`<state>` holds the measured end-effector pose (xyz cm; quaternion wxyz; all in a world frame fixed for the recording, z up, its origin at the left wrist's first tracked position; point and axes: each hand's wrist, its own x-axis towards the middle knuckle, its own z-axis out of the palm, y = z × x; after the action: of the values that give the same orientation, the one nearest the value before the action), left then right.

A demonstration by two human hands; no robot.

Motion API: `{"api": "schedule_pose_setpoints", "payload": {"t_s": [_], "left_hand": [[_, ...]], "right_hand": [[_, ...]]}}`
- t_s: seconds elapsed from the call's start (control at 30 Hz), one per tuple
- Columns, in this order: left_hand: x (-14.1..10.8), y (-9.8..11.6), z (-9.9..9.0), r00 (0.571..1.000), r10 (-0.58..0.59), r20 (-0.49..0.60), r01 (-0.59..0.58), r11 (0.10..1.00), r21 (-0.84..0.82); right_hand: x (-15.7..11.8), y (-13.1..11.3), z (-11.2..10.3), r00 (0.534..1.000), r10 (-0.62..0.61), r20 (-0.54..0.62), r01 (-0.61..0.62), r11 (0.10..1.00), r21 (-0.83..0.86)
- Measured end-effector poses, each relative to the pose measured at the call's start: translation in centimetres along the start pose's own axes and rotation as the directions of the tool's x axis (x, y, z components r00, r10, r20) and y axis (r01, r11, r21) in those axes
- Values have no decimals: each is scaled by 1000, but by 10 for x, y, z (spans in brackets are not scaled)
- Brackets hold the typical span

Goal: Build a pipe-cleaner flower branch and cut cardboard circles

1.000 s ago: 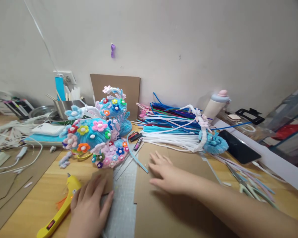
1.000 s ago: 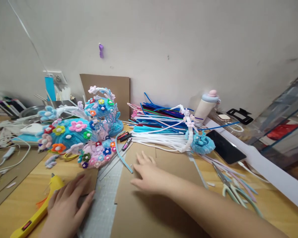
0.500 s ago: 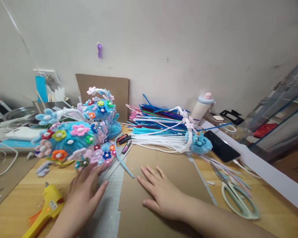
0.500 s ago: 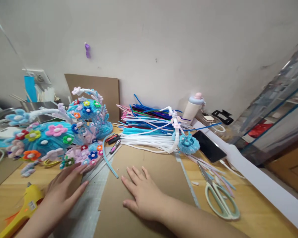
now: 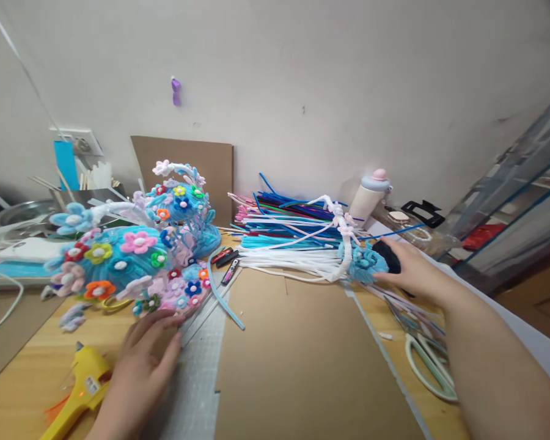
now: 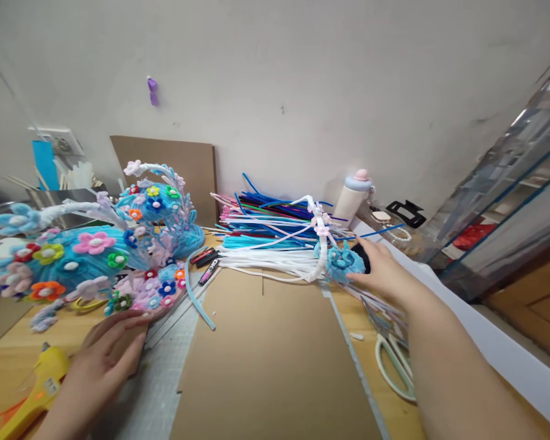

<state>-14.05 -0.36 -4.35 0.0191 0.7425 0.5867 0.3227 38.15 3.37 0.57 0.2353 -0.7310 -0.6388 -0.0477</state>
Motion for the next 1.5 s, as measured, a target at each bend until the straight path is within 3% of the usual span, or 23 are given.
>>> {"api": "schedule_pose_setpoints", "payload": {"t_s": [0.13,0.43,0.73,0.97,1.27,1.33,1.4,1.43,1.5], "left_hand": [[-1,-4,2,999,-45,12,45,998,-33],[-3,-1,6,992,-81,99,88,994,-68],[0,-2,6,989,-119,88,128,986,-110],[0,-1,5,985,-132,112,146,981,-129],[-1,2,2,980,-168,107,185,966,-179],[-5,7,-1,981,-191,44,196,951,-241],[-7,16,-7,960,-229,-162,158,918,-363],[-7,20,-11,916,-258,-309,107,896,-431],[-2,28,-22,743,-342,-575,-15,851,-525]], "right_hand": [[-11,9,23,989,-54,136,50,998,33],[-13,30,55,988,-54,142,44,997,70],[-18,17,65,998,-12,63,9,999,53],[-15,26,77,1000,19,23,-21,995,95],[-21,14,68,999,25,40,-29,994,101],[-20,15,69,999,14,49,-19,995,101],[-19,19,73,999,19,46,-24,995,101],[-18,21,75,999,31,39,-35,994,100],[-16,25,80,998,56,24,-58,994,96]]}}
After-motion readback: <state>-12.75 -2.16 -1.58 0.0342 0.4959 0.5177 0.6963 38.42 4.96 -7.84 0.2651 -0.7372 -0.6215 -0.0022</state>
